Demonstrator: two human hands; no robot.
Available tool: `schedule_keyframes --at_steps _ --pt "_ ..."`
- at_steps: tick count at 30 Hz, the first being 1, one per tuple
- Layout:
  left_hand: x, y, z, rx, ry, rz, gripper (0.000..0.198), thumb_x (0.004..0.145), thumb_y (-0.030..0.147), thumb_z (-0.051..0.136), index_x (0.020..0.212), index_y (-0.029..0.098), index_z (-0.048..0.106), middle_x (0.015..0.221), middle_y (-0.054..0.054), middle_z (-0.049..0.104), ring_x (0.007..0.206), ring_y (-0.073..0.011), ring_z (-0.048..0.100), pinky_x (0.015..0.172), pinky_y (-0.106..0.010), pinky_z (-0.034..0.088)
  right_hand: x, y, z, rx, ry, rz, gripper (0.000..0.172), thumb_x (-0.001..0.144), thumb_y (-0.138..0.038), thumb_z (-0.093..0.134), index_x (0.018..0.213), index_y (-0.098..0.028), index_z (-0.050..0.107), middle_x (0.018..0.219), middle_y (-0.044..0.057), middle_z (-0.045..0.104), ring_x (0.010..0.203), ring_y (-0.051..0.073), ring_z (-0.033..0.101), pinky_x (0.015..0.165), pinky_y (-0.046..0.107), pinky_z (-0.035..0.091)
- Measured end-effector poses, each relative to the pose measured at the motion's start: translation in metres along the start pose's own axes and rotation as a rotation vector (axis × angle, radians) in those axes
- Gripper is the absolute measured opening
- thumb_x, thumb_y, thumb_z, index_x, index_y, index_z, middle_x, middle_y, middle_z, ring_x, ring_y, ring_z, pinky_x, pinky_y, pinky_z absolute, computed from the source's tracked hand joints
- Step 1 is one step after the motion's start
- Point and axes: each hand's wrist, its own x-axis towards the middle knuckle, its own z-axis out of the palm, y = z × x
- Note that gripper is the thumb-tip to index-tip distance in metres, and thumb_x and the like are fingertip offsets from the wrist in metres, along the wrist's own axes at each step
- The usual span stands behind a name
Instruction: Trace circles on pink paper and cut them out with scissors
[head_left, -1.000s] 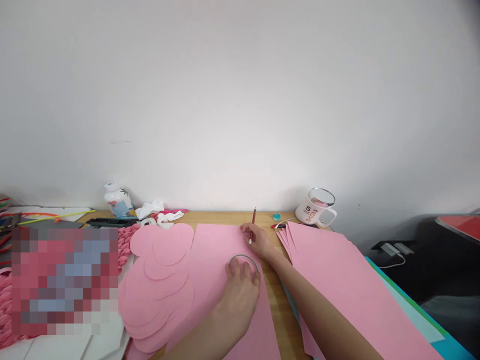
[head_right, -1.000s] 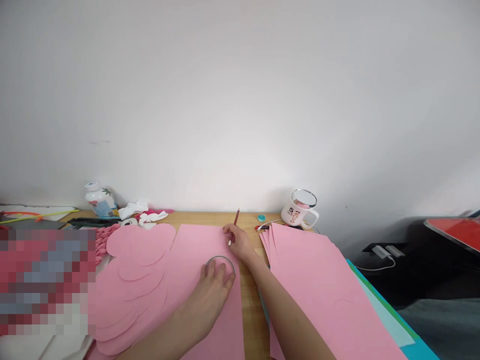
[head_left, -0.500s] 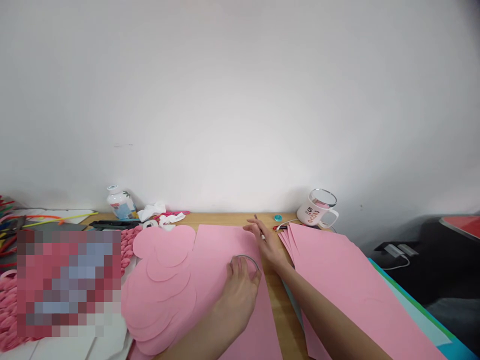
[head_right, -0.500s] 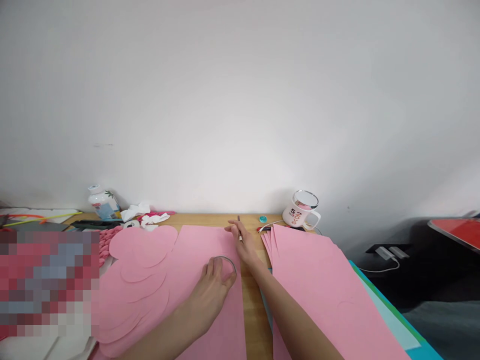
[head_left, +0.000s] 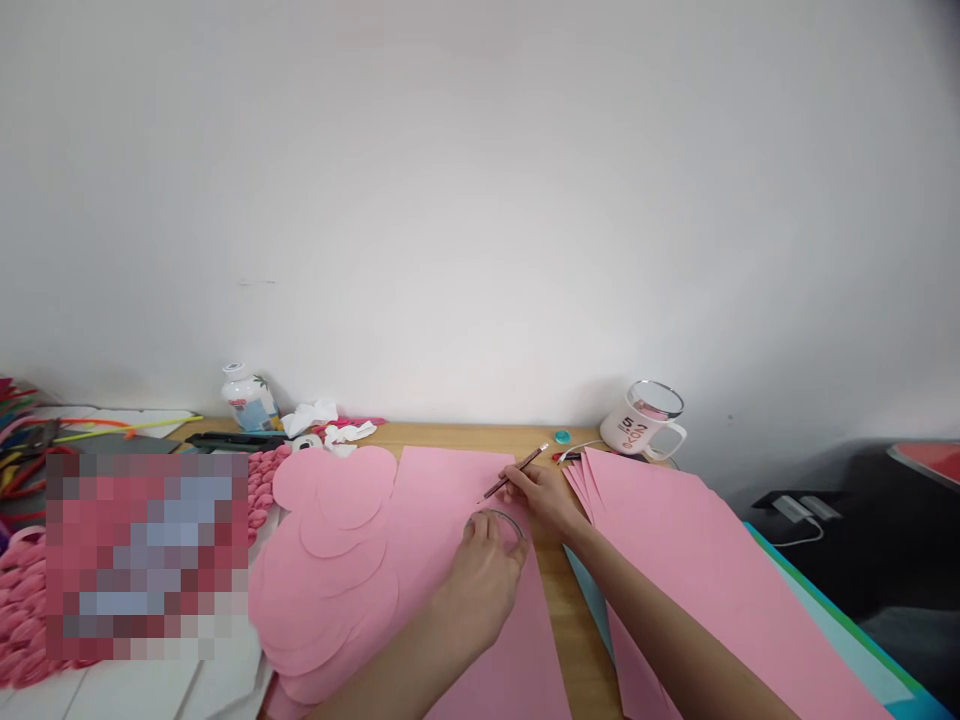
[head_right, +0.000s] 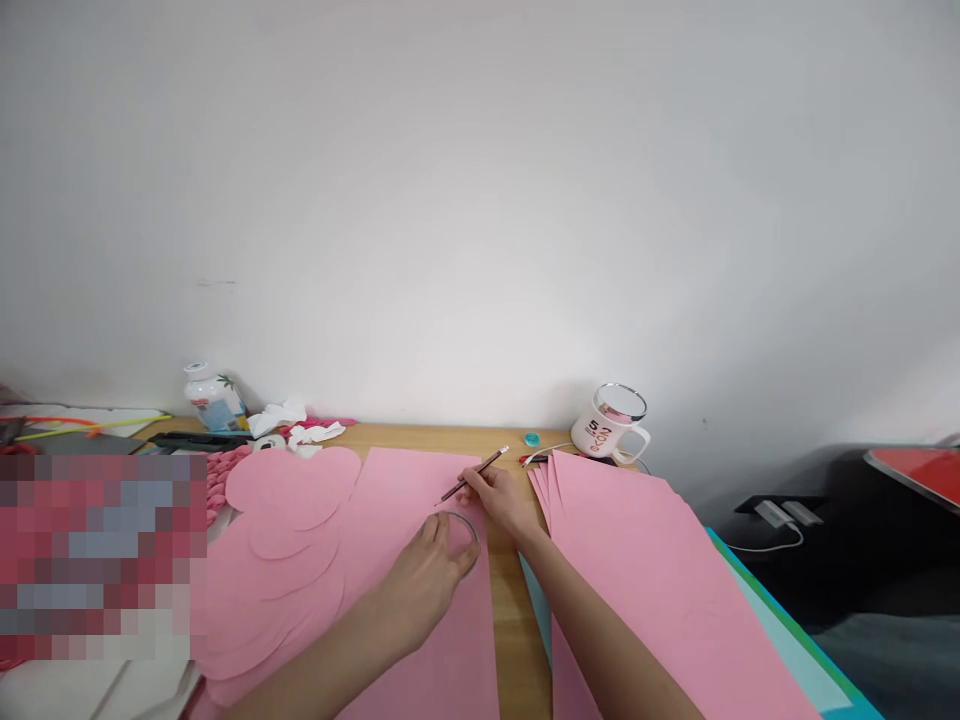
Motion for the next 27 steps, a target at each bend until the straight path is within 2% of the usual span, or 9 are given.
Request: schedule_keyframes --at_steps 9,16,22,27 --pt "-0.002 -0.001 -0.006 0.001 0.025 0.029 0.077 0.053 0.010 0.069 0.125 0.006 0.043 0.121 -0.027 0.051 0.111 -0.0363 0.044 0.085 -0.042 0.037 0.000 -0.013 0.006 -0.074 -0.144 0.029 0.032 0.082 -0.035 0.046 0.057 -0.019 0.057 0.058 0.002 0.066 0.061 0.017 0.063 0.066 0.027 0.049" --pt "-0.002 -0.003 -0.008 -0.038 0.009 0.015 0.072 0.055 0.009 0.065 0.123 0.010 0.044 0.132 -0.024 0.043 0.117 -0.0340 0.040 0.086 -0.039 0.037 0.002 -0.016 0.011 -0.166 -0.193 0.019 0.026 0.081 -0.033 0.045 0.062 -0.019 0.056 0.059 0.002 0.067 0.062 0.017 0.065 0.062 0.025 0.049" --pt "0.001 -0.006 -0.002 -0.010 0.033 0.064 0.072 0.053 0.009 0.067 0.122 0.008 0.045 0.125 -0.022 0.049 0.110 -0.0343 0.043 0.083 -0.039 0.038 0.006 -0.015 0.003 -0.284 -0.134 -0.004 0.031 0.078 -0.030 0.048 0.051 -0.018 0.056 0.055 0.004 0.066 0.059 0.017 0.063 0.062 0.025 0.047" --pt "0.001 -0.008 -0.001 -0.032 0.056 0.093 0.078 0.053 0.007 0.067 0.127 0.009 0.042 0.121 -0.020 0.050 0.107 -0.0343 0.043 0.077 -0.038 0.040 -0.001 -0.012 -0.014 -0.332 -0.021 0.010 0.031 0.077 -0.033 0.046 0.054 -0.017 0.058 0.052 0.004 0.066 0.055 0.019 0.063 0.059 0.027 0.047"
